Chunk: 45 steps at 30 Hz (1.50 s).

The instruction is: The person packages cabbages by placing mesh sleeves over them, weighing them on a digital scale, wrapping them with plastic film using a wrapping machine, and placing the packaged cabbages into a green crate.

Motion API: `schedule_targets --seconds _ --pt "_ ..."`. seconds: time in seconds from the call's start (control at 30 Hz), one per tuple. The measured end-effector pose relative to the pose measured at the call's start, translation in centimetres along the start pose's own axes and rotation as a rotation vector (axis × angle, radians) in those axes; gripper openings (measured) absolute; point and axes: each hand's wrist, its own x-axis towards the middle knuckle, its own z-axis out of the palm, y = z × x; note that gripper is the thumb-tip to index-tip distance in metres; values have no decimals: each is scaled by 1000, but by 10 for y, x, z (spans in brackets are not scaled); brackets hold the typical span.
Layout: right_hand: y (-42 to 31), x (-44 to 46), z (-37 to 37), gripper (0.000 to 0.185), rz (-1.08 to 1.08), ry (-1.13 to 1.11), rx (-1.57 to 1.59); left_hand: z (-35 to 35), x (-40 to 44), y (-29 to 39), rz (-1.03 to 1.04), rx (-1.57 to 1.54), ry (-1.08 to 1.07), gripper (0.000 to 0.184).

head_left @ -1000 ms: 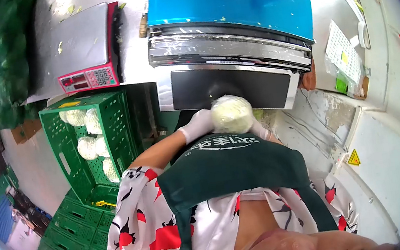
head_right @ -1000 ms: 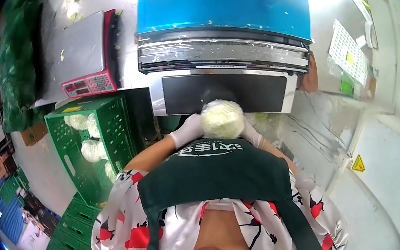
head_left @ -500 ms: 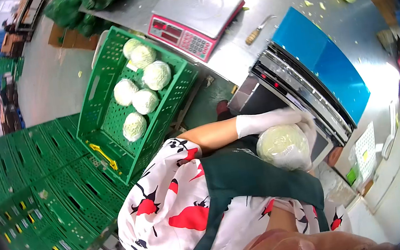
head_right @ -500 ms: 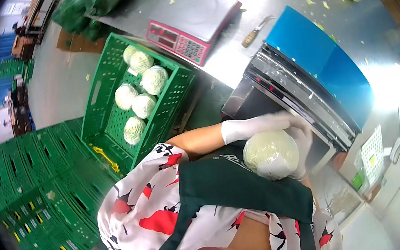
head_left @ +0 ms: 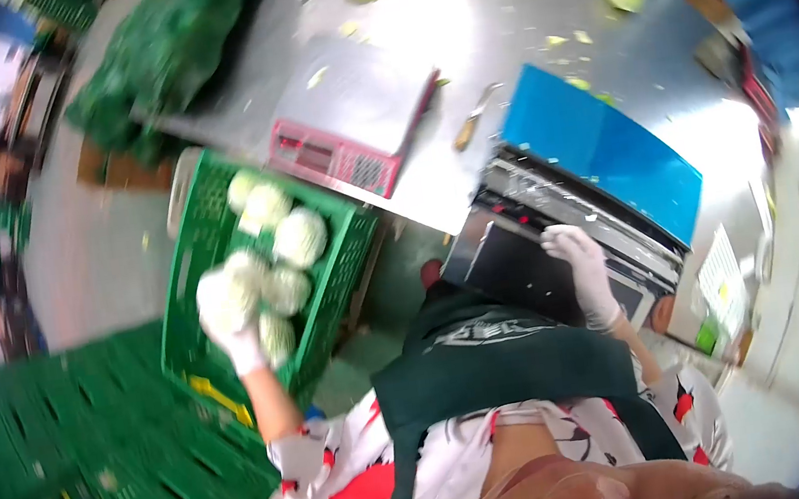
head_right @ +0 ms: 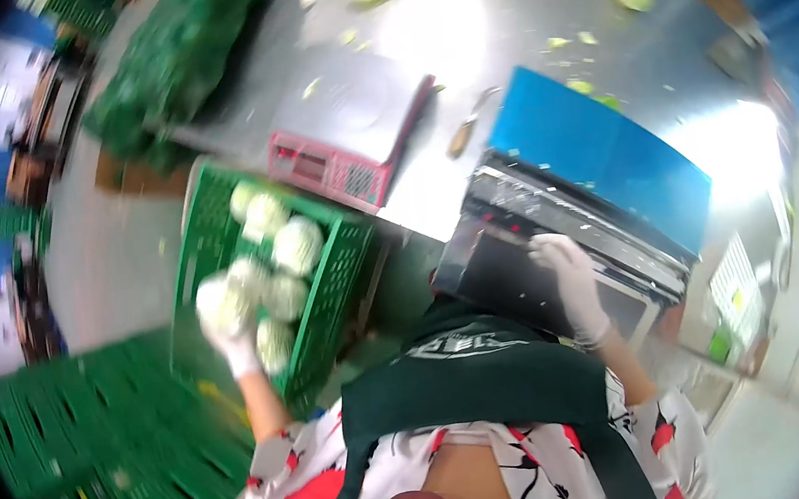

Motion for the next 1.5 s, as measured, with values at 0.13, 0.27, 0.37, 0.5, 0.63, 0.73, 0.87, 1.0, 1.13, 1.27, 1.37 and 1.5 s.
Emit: schedule_targets --seconds 0.13,0.27,0.37,0.5,0.63,0.73,0.87,1.0,1.13,1.27,1.37,1.5 --pt "-6 11 -17 21 -18 73 74 -8 -36 -96 -1053 -1420 321 65" --pt "-17 44 -75 18 -212 226 -30 24 13 -121 -910 -902 330 65" --pt "-49 86 -135 18 -332 381 -362 85 86 28 -427 -671 229 59" --pt "-66 191 -215 36 -351 615 -605 184 121 287 146 -696 -354 45" --pt "-84 323 -281 56 -459 724 -1100 278 126 455 925 -427 -661 53" --pt "-106 411 -304 61 -356 713 -1278 343 128 509 1168 -158 -617 65" --pt "-132 518 -319 61 -477 747 -1434 383 137 515 1171 55 -800 69" --pt "-134 627 -335 61 -438 796 -1560 385 140 516 1160 -76 -800 69" --pt "-130 682 -345 45 -534 814 -1505 383 144 522 1108 -82 -860 67" --pt "-132 645 -331 41 -533 737 -1567 384 146 523 1112 -62 -892 67" --pt "-93 611 -320 65 -419 687 -1751 382 146 526 1109 -71 -881 66" --pt "-28 527 -307 62 -584 633 -1547 380 149 522 891 -289 -905 66"
